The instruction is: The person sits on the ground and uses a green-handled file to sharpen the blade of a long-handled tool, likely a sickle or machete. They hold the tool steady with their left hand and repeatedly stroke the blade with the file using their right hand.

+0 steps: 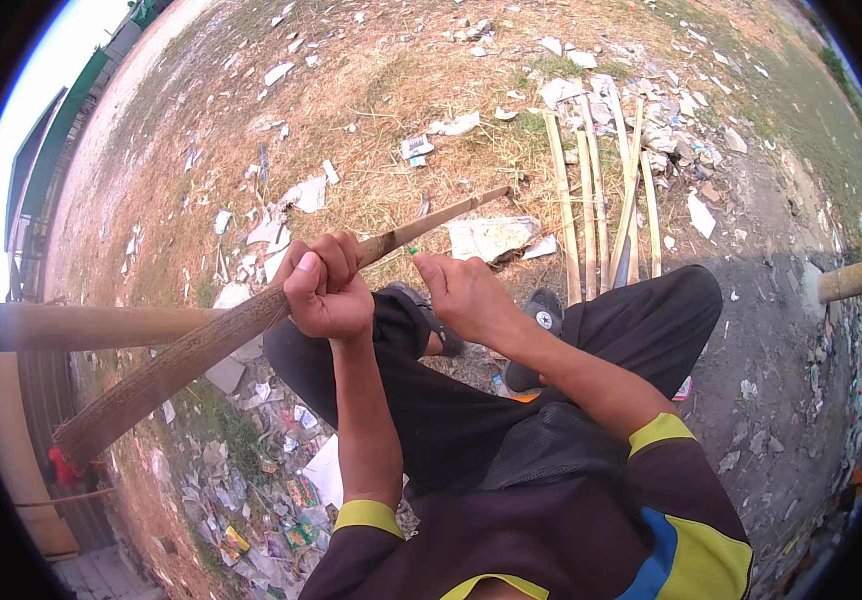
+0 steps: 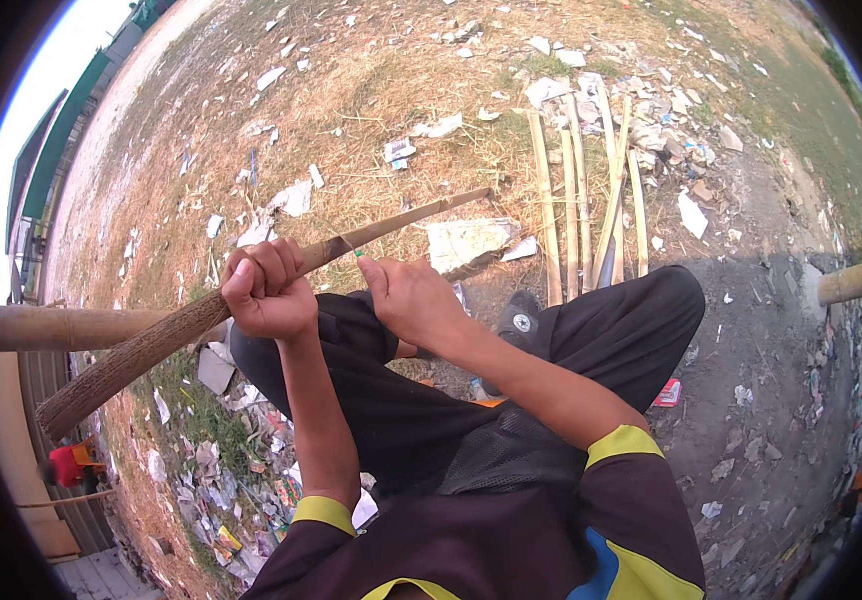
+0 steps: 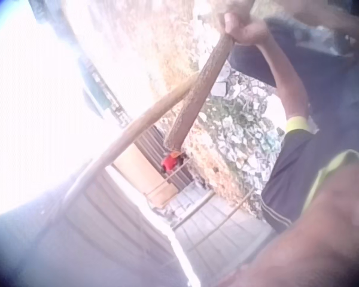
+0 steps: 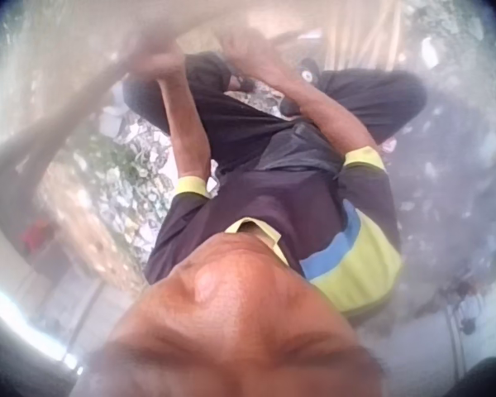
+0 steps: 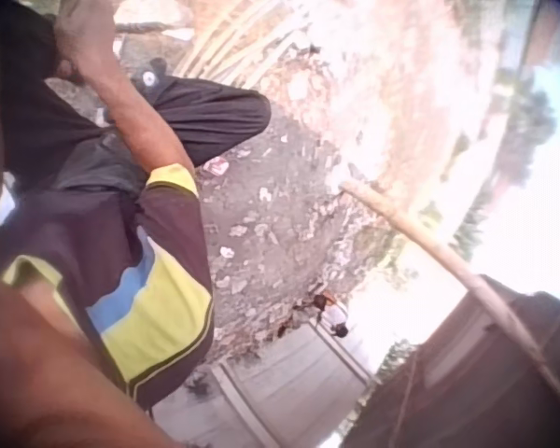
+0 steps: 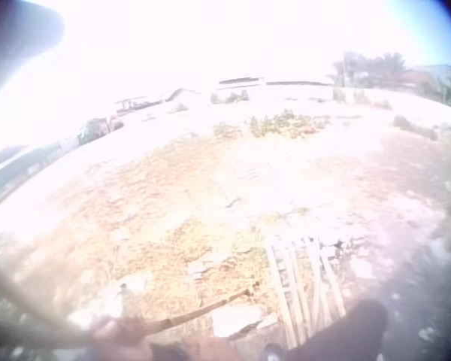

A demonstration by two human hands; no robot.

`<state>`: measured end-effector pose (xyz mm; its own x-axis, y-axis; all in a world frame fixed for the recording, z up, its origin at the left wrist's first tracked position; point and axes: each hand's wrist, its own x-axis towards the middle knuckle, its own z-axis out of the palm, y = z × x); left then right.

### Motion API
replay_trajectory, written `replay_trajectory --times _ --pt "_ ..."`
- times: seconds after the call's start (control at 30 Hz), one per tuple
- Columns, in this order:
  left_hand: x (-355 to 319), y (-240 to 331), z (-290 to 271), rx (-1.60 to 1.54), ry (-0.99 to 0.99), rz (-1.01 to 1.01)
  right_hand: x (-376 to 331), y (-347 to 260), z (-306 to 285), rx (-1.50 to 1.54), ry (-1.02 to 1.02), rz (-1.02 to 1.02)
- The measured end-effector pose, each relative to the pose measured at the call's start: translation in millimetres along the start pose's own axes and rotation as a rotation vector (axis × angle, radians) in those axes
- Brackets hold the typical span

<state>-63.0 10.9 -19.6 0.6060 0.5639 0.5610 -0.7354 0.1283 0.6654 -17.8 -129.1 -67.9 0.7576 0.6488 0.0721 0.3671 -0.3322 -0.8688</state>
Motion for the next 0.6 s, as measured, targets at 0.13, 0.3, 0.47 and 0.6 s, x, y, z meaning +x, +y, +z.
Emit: replay_trajectory --times 0.13,0.3,0.47,0.6 --pt "6.2 0.5 -9.7 -0.029 0.011 0.02 13.2 16.7 2.1 -0.074 0.02 0.06" --pt "7.6 4.8 -21.6 -0.059 0.032 -0.013 12.4 6.0 13.1 -0.195 0.042 0.058" --pt "7.4 1.9 -21.4 -0.069 -0.019 0.0 13.3 8.5 6.7 -0.136 0.014 0.103" --pt "11.9 0.6 -21.1 -0.07 -0.026 -0.012 14.9 2.4 9.7 -0.199 0.07 0.047"
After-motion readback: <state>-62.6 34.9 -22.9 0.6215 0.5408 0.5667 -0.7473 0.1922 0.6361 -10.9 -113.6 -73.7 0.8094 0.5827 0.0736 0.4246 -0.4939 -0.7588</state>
